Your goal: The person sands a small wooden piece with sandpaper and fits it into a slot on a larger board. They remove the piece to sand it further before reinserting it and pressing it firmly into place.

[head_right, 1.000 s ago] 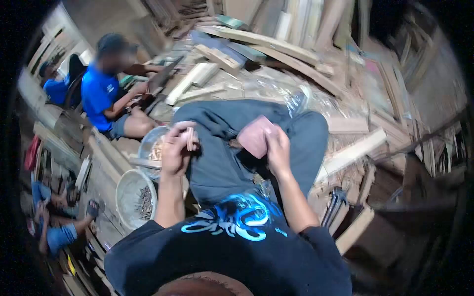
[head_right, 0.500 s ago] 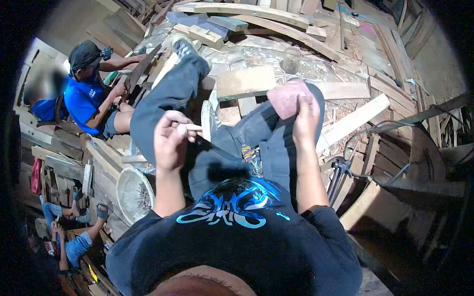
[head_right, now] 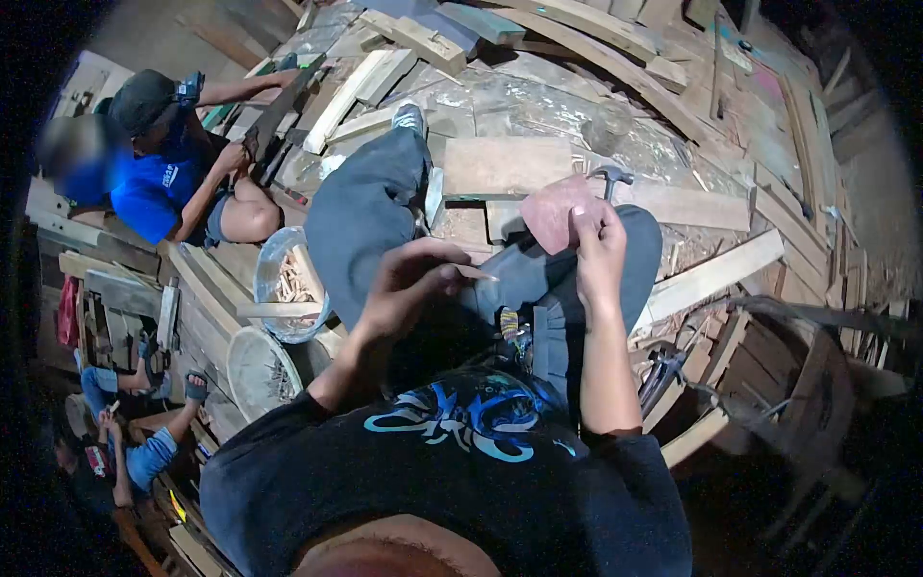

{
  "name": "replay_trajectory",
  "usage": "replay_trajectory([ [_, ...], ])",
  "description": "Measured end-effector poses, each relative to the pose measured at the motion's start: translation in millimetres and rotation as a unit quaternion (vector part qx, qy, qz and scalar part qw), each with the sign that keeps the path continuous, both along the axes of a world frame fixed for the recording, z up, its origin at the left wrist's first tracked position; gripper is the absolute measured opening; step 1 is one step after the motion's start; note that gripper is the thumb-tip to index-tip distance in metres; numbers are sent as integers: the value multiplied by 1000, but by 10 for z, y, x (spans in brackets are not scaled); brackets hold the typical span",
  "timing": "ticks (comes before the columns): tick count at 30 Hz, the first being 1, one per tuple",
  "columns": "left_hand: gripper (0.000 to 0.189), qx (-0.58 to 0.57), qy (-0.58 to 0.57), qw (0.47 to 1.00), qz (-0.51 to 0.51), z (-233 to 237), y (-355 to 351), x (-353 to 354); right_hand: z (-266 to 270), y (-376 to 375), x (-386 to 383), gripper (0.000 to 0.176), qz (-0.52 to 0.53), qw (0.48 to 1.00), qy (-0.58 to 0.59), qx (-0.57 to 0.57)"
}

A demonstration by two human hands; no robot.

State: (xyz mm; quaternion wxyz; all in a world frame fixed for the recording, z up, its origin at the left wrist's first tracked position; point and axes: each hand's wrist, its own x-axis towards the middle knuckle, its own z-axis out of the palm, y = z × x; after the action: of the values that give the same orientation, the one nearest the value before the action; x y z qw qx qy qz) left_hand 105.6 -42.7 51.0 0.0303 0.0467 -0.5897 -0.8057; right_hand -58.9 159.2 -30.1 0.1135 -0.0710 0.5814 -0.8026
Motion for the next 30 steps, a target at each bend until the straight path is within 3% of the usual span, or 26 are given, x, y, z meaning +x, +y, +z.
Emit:
replay_trajectory([
  [1,20,-32,-40,999,-2,39,44,-113,6,-66,-63,25,-3,999,3,36],
  [2,20,-61,19,997,-33,63,40,-244,-26,-162,-188,25,11,999,5,46],
  [5,18,-93,5,991,-96,-25,-26,-554,-231,-469,-539,29,37,994,3,107],
  [8,18,1,-60,996,-68,-157,-92,-760,-478,-948,-919,34,69,990,57,111],
  [9,18,-14,-85,995,-56,-121,-132,-820,-640,-1074,-1084,42,56,962,155,216],
  [10,17,-5,-102,994,-44,-182,-158,-850,-708,-1184,-1170,54,71,945,120,295],
  [11,17,6,-119,992,-30,-251,-165,-861,-841,-1258,-1249,57,49,901,224,367],
  [12,17,19,-137,990,-14,-318,-161,-862,-1006,-1314,-1308,60,32,840,327,432],
  [13,16,29,-143,989,-2,-309,-159,-875,-1097,-1365,-1329,63,17,825,347,446],
  [16,16,6,-176,983,51,-361,-155,-898,-1043,-1329,-1181,48,10,855,361,373],
  [17,17,-10,-175,981,87,-386,-156,-952,-1088,-1317,-1014,33,28,961,178,208],
  [20,16,-3,-164,969,185,-520,-87,-1003,-731,-950,-750,20,190,934,57,297],
  [21,15,34,-163,965,203,-530,-58,-1037,-843,-902,-536,20,164,982,-9,96],
  [22,15,66,-164,958,225,-535,-30,-1062,-726,-851,-397,20,181,981,-72,11],
  [24,16,25,-159,961,225,-588,-30,-1096,-589,-772,-326,24,190,982,6,0],
  [30,16,-51,-124,952,275,-580,102,-1121,-241,-822,-354,26,151,988,-10,-14],
])
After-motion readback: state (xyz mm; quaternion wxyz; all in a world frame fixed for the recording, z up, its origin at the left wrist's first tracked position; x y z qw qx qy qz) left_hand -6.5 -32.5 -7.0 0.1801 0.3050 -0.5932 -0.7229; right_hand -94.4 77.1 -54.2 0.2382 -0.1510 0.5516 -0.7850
